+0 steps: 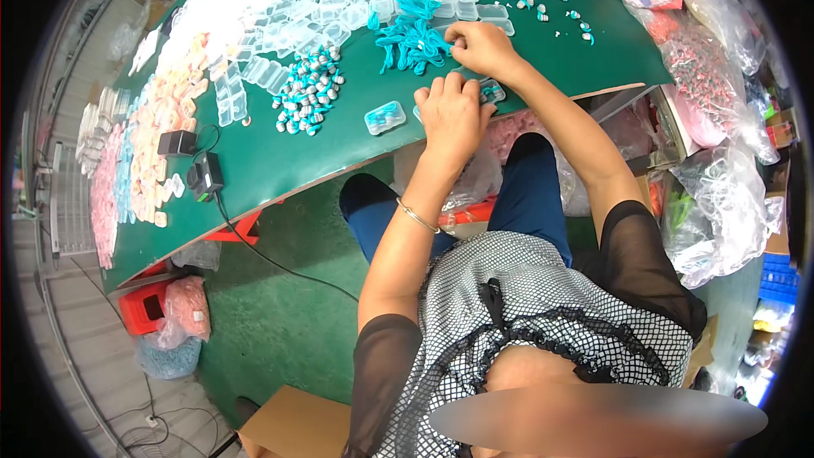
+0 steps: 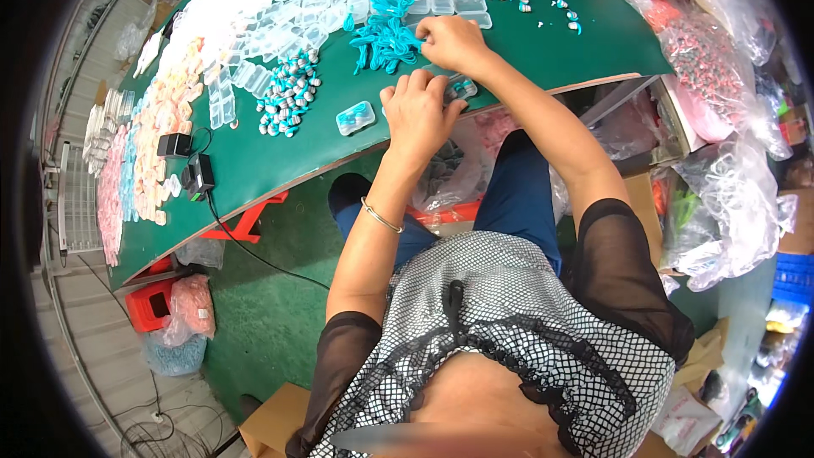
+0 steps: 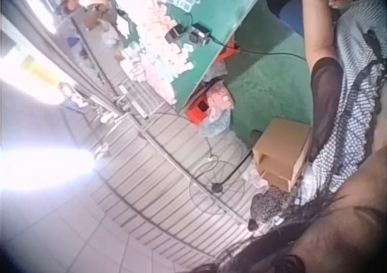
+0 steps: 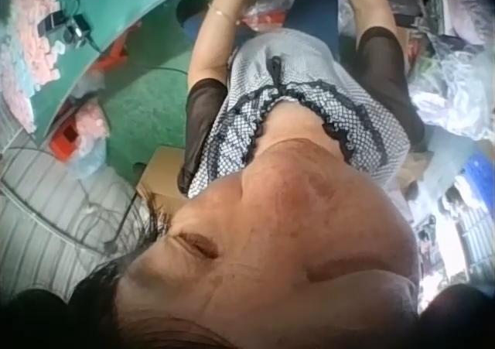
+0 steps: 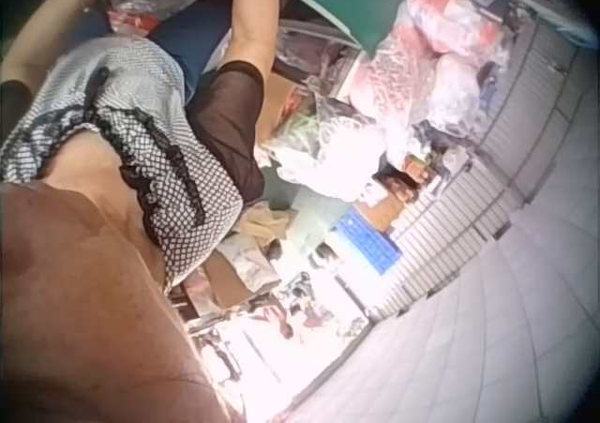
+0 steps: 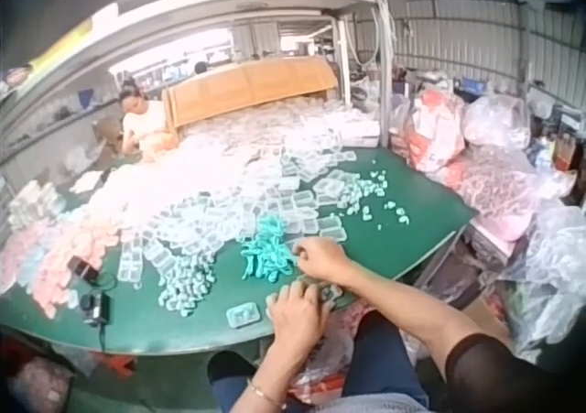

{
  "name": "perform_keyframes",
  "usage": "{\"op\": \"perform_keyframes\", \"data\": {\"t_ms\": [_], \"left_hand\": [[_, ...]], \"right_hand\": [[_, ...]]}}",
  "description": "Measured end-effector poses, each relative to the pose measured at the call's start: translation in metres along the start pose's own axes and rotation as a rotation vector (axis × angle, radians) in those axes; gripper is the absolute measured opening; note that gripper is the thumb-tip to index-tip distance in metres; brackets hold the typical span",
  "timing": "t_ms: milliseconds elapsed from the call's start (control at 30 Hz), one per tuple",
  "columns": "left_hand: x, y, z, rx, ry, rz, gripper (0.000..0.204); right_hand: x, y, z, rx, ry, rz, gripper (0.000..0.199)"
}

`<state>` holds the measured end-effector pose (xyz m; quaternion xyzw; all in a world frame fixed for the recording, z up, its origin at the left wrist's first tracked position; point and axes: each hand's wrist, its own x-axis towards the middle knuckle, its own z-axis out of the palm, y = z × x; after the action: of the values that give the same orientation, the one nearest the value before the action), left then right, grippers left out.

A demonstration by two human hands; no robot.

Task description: The person is sorting and placing small blue items into clear plastic cases at a workbench.

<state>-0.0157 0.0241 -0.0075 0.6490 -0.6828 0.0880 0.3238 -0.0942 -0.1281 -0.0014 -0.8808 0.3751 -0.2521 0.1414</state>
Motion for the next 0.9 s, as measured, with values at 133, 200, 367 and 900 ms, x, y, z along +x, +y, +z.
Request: {"op": "perform_keyframes", "data": {"t_ms": [133, 200, 367, 900], "left_hand": [[-0.004, -0.008, -0.004, -0.038, 0.018, 0.001, 0.039], [-0.004, -0.009, -0.006, -0.063, 0.015, -0.004, 0.04], [-0.004, -0.012, -0.009, -0.091, -0.018, -0.044, 0.049], [-0.004, -0.012, -0.01, -0.096, -0.049, -0.089, 0.045]], "right_hand": [[-0.01, 0.012, -0.024, 0.226, -0.047, 0.067, 0.022], [-0.02, 0.016, -0.034, 0.387, -0.064, 0.081, 0.02], [-0.053, 0.018, -0.05, 0.389, 0.026, -0.016, 0.016], [-0.078, 0.005, -0.049, 0.07, 0.054, -0.544, 0.014]]}}
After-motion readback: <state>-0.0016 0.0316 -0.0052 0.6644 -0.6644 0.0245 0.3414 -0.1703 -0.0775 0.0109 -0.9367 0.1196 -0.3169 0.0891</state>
